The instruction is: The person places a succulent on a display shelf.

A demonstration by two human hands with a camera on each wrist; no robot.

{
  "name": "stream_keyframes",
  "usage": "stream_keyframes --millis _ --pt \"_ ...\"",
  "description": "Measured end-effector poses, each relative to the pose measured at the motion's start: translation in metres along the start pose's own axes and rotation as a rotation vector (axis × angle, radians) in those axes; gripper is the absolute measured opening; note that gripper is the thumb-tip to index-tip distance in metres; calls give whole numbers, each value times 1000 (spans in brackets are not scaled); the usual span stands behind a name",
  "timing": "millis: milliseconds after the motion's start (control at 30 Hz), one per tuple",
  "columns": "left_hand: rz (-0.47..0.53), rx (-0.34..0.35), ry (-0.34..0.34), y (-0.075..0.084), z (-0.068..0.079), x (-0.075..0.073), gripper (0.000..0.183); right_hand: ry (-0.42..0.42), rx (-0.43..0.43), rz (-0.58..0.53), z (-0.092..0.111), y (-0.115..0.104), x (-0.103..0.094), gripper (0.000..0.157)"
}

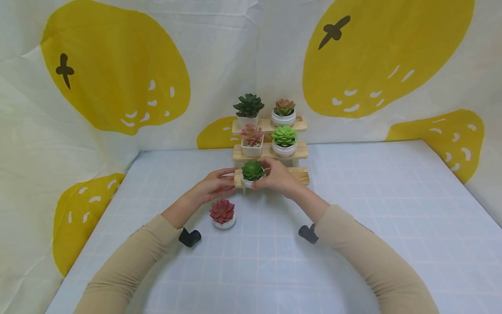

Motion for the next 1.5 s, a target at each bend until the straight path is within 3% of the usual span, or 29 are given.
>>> stream_keyframes --millis 367,1500 --pt "3 -10 -2 0 2 0 55 54 41 -32 -4 6 0 72" --pt "22 -21 -7 1 1 0 56 71 39 -75 -1 9 -4 72"
Point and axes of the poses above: each hand's wrist, its own z-axis away from the middle knuckle, its own x-axis out of the palm, y = z × x, the point moved 7 cm from there along -z, towards the middle knuckle, and after that the axes turned 11 degrees about y, right-handed, at the moved point
